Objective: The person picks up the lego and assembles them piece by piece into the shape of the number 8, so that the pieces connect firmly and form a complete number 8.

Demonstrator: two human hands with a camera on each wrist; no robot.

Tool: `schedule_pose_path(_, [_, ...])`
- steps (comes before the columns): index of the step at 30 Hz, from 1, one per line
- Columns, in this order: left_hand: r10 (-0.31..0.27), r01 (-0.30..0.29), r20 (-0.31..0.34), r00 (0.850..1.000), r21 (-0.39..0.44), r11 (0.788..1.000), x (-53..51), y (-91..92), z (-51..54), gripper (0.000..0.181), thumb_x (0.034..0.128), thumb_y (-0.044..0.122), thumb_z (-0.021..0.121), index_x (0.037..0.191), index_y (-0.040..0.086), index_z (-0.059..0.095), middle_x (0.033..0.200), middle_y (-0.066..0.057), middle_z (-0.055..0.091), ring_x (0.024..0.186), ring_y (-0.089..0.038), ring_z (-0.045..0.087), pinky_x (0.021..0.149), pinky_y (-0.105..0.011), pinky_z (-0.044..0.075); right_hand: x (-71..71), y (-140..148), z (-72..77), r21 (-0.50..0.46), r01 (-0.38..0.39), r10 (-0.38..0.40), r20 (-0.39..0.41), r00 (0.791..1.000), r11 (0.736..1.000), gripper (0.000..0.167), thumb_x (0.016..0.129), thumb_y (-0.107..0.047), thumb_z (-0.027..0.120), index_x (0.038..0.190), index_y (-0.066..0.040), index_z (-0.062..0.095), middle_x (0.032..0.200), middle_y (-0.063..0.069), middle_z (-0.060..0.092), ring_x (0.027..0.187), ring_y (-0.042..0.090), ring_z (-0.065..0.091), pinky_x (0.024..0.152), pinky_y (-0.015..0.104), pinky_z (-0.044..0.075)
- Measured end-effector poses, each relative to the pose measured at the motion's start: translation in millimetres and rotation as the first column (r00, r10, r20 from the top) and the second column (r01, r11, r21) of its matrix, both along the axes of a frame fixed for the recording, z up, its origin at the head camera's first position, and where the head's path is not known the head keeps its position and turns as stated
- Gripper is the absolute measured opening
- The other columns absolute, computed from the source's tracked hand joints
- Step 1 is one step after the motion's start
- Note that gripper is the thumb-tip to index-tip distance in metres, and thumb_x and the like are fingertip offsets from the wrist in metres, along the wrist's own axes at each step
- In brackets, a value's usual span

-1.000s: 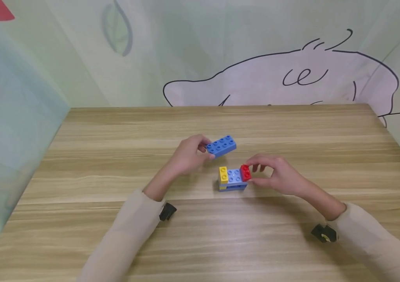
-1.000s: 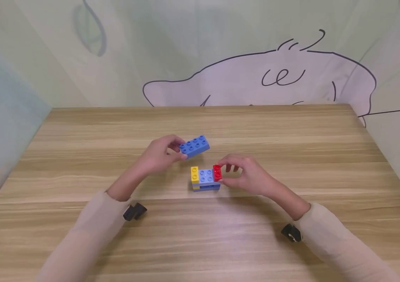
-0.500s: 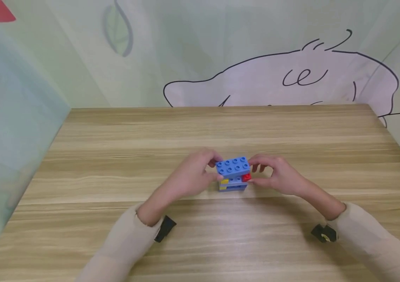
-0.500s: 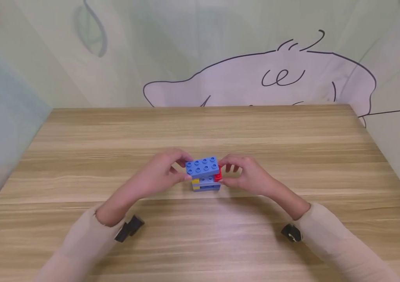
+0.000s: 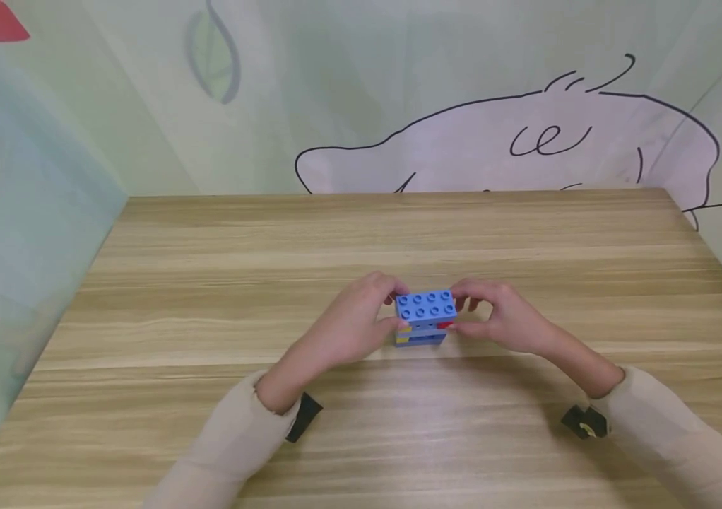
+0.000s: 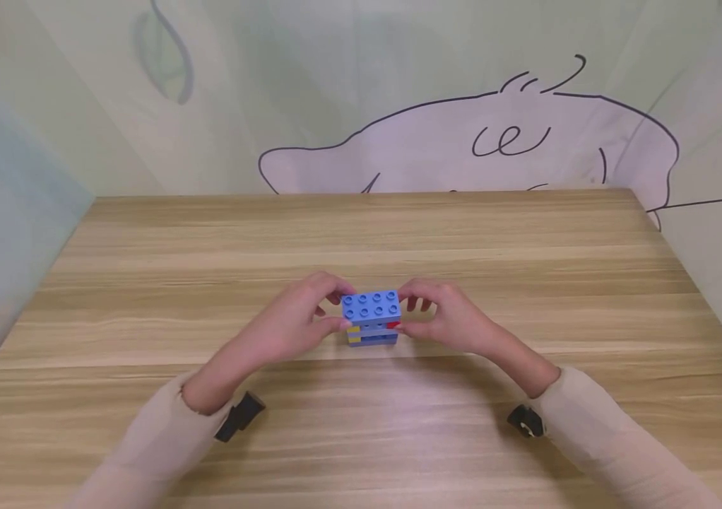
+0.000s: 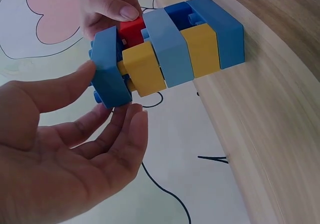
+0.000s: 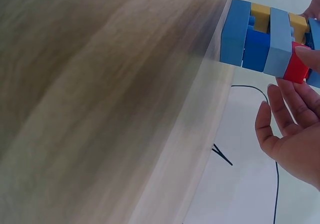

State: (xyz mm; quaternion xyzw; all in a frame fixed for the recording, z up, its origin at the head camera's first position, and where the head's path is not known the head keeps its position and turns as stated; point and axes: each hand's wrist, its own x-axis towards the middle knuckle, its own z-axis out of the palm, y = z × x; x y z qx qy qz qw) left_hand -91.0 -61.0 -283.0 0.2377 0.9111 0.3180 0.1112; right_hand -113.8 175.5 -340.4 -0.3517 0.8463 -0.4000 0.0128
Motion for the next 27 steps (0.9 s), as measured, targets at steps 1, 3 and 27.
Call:
schedule_pose_path(1, [0.001, -0.001, -0.003, 1.0, 0.001, 1.0, -0.1, 0.0, -0.5, 0.034, 0.0827, 0.012, 0.067, 0.114, 0.002, 0.057, 0.104, -0.007, 0.056, 0.097, -0.023, 0.053, 0.083, -0.033, 0.044, 0.0, 0.1, 0.0, 0.002, 0.001, -0.001, 0.003, 1.0, 1.0, 0.034, 0.069, 0.003, 0.075, 0.1, -0.002, 0.063, 0.093, 0.002, 0.064, 0.079, 0.016, 0.056, 0.068, 0.03, 0.05])
schedule_pose_path(3, [0.003, -0.003, -0.008, 1.0, 0.0, 1.0, 0.0, 0.0, -1.2, 0.035, 0.0828, 0.012, 0.067, 0.115, 0.003, 0.057, 0.104, -0.007, 0.057, 0.097, -0.023, 0.053, 0.083, -0.033, 0.044, 0.1, 0.1, 0.2, 0.004, 0.002, -0.002, 0.008, 1.0, 1.0, 0.034, 0.069, 0.003, 0.076, 0.1, -0.002, 0.063, 0.093, 0.002, 0.063, 0.079, 0.016, 0.056, 0.069, 0.03, 0.05])
schedule_pose_path(27, [-0.003, 0.003, -0.029, 1.0, 0.005, 1.0, 0.5, -2.3, -2.5, 0.036, 0.0842, 0.014, 0.066, 0.117, 0.003, 0.057, 0.106, -0.008, 0.057, 0.098, -0.023, 0.054, 0.082, -0.033, 0.045, 3.5, -0.8, 3.4, 0.003, 0.015, -0.015, 0.068, 0.998, 1.0, 0.045, 0.075, -0.003, 0.073, 0.117, -0.001, 0.057, 0.104, 0.005, 0.063, 0.088, 0.019, 0.056, 0.073, 0.036, 0.05])
